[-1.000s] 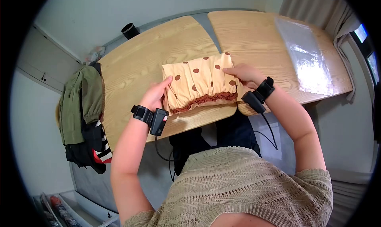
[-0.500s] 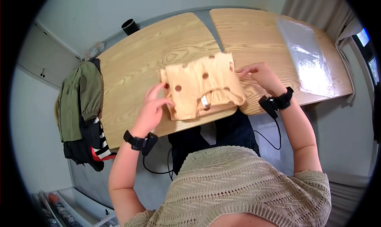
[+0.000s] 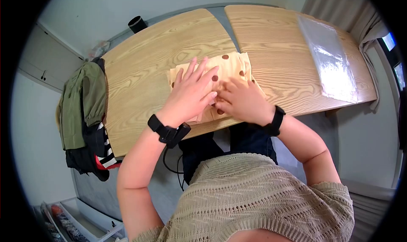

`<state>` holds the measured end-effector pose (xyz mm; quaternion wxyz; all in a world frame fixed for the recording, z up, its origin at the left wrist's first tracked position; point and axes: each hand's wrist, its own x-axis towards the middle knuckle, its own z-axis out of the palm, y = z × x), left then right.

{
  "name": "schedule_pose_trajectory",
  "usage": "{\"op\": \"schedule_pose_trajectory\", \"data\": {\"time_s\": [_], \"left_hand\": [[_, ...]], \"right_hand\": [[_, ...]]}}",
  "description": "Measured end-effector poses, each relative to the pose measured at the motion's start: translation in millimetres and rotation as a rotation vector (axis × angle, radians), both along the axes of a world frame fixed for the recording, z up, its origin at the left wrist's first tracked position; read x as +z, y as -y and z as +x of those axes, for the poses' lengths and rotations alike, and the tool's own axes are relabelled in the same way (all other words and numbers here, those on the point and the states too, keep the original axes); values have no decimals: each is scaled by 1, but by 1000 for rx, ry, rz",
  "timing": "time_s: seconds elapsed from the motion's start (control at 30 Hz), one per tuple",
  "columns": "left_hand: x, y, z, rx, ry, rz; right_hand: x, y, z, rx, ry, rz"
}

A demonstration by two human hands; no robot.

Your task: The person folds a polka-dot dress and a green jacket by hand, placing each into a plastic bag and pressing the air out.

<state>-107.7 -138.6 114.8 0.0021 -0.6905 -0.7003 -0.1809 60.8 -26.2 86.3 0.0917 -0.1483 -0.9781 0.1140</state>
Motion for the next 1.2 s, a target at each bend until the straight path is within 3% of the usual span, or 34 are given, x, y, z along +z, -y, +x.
{"op": "schedule_pose_trajectory", "data": {"time_s": [0.1,0.23,0.27,0.33,0.43,0.53,0.67,0.77,1.03,1.2], "left_hand": [[-7,-11,-7,-34,-136,-176],[-36,-1,-13,5,-196,-346],[-41,0,-11,-1,-197,-344],[-48,0,-11,31,-201,-385],[-48,0,-10,24,-254,-383],[-45,1,-10,25,-308,-364],[-23,-2,-18,93,-244,-277],[-28,-5,-31,137,-219,-370],[-45,-14,-38,138,-135,-522],[-34,-16,-36,138,-111,-604]], "right_hand": [[-21,7,19,36,-110,227],[-18,4,32,68,-156,196],[-12,4,31,62,-156,197],[5,4,27,53,126,59],[27,0,-3,-18,-75,119],[-4,-22,-35,6,-71,321],[-10,-60,-45,86,26,209],[4,-59,-48,-92,375,58],[-19,-63,-52,-99,423,55],[4,-57,-49,-78,409,17]]}}
